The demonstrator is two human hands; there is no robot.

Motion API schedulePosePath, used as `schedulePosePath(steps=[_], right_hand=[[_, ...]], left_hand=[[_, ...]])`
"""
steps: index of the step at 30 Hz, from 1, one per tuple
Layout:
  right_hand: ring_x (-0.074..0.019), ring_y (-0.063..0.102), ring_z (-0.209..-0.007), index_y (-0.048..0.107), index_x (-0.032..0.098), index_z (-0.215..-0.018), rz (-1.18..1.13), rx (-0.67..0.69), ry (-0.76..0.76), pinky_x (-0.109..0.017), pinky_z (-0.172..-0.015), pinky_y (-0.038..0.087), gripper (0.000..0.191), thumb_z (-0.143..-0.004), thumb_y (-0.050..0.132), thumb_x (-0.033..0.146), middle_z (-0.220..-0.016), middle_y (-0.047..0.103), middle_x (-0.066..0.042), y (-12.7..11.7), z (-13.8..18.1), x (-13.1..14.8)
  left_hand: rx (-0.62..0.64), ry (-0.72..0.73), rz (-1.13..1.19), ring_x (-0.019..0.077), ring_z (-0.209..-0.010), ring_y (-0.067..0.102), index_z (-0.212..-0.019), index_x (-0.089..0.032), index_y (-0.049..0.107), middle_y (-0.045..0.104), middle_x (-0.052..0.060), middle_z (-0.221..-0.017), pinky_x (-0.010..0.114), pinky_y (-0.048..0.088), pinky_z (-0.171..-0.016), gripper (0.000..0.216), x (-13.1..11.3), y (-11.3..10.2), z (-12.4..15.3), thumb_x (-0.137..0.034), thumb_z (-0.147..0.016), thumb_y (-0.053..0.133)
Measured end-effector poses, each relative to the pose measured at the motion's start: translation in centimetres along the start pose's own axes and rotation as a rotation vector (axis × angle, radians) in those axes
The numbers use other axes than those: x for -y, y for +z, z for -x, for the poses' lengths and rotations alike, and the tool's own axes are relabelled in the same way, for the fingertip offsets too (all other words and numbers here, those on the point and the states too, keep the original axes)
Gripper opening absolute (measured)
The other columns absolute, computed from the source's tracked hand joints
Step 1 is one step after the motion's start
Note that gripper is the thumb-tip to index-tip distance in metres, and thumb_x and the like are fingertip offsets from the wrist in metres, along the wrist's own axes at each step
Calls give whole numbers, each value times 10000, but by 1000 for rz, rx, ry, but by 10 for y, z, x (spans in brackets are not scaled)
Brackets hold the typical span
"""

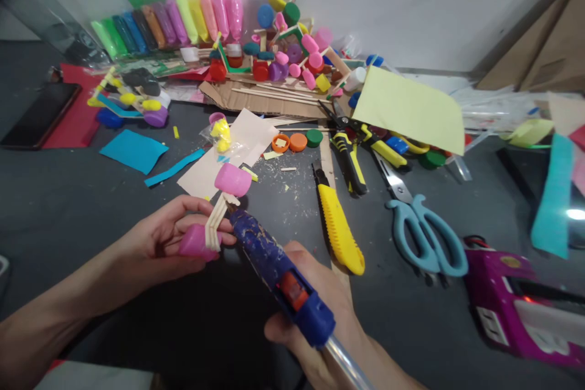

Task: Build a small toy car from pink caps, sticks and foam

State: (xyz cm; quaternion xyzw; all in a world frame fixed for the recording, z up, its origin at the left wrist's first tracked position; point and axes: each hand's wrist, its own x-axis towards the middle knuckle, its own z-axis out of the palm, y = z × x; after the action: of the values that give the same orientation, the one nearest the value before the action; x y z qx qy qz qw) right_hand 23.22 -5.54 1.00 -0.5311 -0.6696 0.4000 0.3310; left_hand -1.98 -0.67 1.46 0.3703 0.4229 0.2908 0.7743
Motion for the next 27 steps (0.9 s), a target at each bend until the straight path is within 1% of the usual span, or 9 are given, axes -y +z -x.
schedulePosePath(steps=[3,5,6,10,13,17,19,23,27], right_hand=[[-219,592,-599,644,283,-967,-53,45,-7,-343,-569,520,441,-893,537,704,-793,628,-29,-4,-1,-2],[-204,597,-610,645,290,-988,-63,44,-38,-323,-579,502,348,-909,576,621,-778,612,-14,-4,-2,-2],[-200,603,-621,644,294,-1004,-64,45,-50,-315,-586,497,336,-916,581,612,-772,605,-9,-4,-2,-1],[-208,613,-648,629,296,-1029,-27,43,-54,-321,-611,483,418,-949,492,682,-768,589,-14,-3,-3,3],[-220,615,-658,619,287,-1014,-14,27,-61,-334,-598,460,403,-969,461,655,-766,580,-18,-3,-2,3],[-228,626,-692,623,275,-1049,-8,86,-67,-329,-592,450,453,-956,457,687,-792,576,-22,-4,-2,-2],[-218,622,-685,624,272,-1044,-14,98,-68,-318,-596,456,450,-958,459,682,-787,573,-20,-4,-2,-4],[-218,627,-689,633,263,-1050,-10,74,-80,-313,-616,467,455,-964,460,674,-786,585,-29,-6,-3,-3],[-217,618,-638,642,268,-1018,14,86,-86,-318,-598,468,449,-943,495,685,-794,619,-36,-8,-5,2]], left_hand=[[2,-4,-19,202,-1162,708,-1187,-252,511,689,94,-1343,257,567,-923,472,0,0,1,-201,-830,815],[13,-6,-37,193,-1163,706,-1183,-251,510,696,87,-1334,255,558,-941,464,-1,-1,2,-212,-834,815],[21,-6,-44,191,-1172,702,-1179,-250,510,699,84,-1329,256,552,-953,455,-1,-1,2,-215,-839,811],[40,8,-78,193,-1245,663,-1159,-256,514,696,70,-1343,266,529,-1003,412,-1,-2,3,-212,-859,793],[46,14,-101,200,-1254,658,-1148,-264,522,700,63,-1340,294,521,-1031,386,-1,-2,4,-216,-867,783],[50,41,-105,207,-1231,673,-1148,-267,531,713,71,-1314,326,524,-1037,378,1,-3,3,-204,-869,777],[59,49,-108,190,-1225,675,-1152,-271,527,718,62,-1305,311,521,-1035,375,1,-3,3,-198,-875,770],[75,43,-105,147,-1199,682,-1158,-278,511,722,34,-1294,260,510,-1021,375,1,-4,3,-188,-889,757],[72,39,-111,144,-1189,684,-1153,-271,517,722,34,-1287,249,511,-1008,364,-1,-3,3,-192,-890,757]])
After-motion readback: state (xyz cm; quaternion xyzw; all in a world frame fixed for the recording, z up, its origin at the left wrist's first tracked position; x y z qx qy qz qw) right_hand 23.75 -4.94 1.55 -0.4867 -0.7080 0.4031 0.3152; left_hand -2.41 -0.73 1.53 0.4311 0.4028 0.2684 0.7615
